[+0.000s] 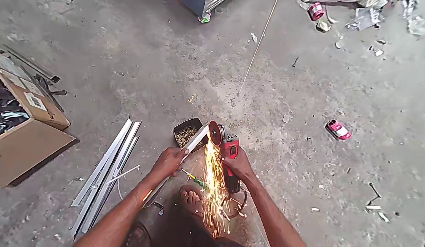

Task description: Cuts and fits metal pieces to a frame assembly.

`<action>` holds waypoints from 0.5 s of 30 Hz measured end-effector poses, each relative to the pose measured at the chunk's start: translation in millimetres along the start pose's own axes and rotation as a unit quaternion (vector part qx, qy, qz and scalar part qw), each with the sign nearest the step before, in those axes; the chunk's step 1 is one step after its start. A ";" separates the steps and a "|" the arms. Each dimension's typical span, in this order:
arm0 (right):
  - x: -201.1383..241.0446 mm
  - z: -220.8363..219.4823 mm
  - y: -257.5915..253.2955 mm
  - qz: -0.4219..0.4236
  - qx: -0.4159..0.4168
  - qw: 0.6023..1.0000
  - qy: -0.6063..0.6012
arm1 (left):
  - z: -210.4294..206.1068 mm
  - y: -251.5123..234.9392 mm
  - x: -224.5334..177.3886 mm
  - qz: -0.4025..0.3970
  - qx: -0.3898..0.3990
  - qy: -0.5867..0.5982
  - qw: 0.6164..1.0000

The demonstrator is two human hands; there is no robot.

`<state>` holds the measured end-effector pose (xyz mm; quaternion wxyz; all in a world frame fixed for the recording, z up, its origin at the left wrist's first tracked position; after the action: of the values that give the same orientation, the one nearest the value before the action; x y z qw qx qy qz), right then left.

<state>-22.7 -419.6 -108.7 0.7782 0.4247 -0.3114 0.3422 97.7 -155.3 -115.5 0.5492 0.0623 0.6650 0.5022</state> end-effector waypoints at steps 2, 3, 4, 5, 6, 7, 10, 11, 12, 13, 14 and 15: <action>0.4 -0.5 -0.4 -0.006 -0.006 1.000 0.002 | 0.0 -0.2 -1.0 -0.001 -0.005 -0.003 1.000; 0.6 -0.9 -0.7 -0.009 -0.008 1.000 0.002 | -0.1 1.2 -3.1 0.002 -0.007 -0.006 1.000; 0.1 -1.4 -1.2 -0.008 -0.010 1.000 0.000 | -0.5 2.6 -4.6 0.006 -0.010 -0.010 1.000; -1.0 -2.0 -1.6 -0.003 -0.010 1.000 -0.004 | -1.1 2.1 -3.6 0.004 -0.007 -0.005 1.000; -1.2 -2.4 -2.0 0.000 -0.010 1.000 -0.006 | -0.9 1.4 -2.4 0.002 -0.002 -0.001 1.000; -0.9 -2.4 -2.1 0.003 -0.010 1.000 -0.005 | -0.5 1.3 -2.3 0.002 0.002 0.003 1.000; -0.9 -2.0 -2.6 -0.003 -0.012 1.000 -0.003 | -0.1 1.2 -2.4 0.007 0.003 0.003 1.000; -1.3 -2.1 -2.7 -0.007 -0.012 1.000 0.003 | -0.4 1.0 -2.3 0.011 0.005 0.009 1.000; -1.1 -2.3 -2.9 -0.007 -0.011 1.000 0.007 | -0.4 0.6 -2.4 0.014 0.006 0.012 1.000; -1.5 -2.8 -3.5 -0.002 -0.011 1.000 0.002 | -0.2 0.2 -2.2 0.016 0.007 0.014 1.000; -0.7 -3.4 -3.5 0.000 -0.011 1.000 -0.005 | 0.0 0.1 -1.9 0.016 0.006 0.013 1.000; 0.4 -3.9 -2.9 0.000 -0.010 1.000 -0.007 | 0.2 0.1 -1.5 0.014 0.007 0.013 1.000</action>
<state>-19.3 -417.2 -111.5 0.7801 0.4198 -0.3203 0.3357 98.4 -156.1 -114.5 0.5331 0.0693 0.6743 0.5063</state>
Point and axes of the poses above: each hand's wrist, its own y-axis away from the middle knuckle, its own z-axis out of the back of the hand, x = y × z, the point moved 4 cm from there along -y, towards the middle knuckle, and after that the axes turned 3 degrees about x, right-handed, at the moved point
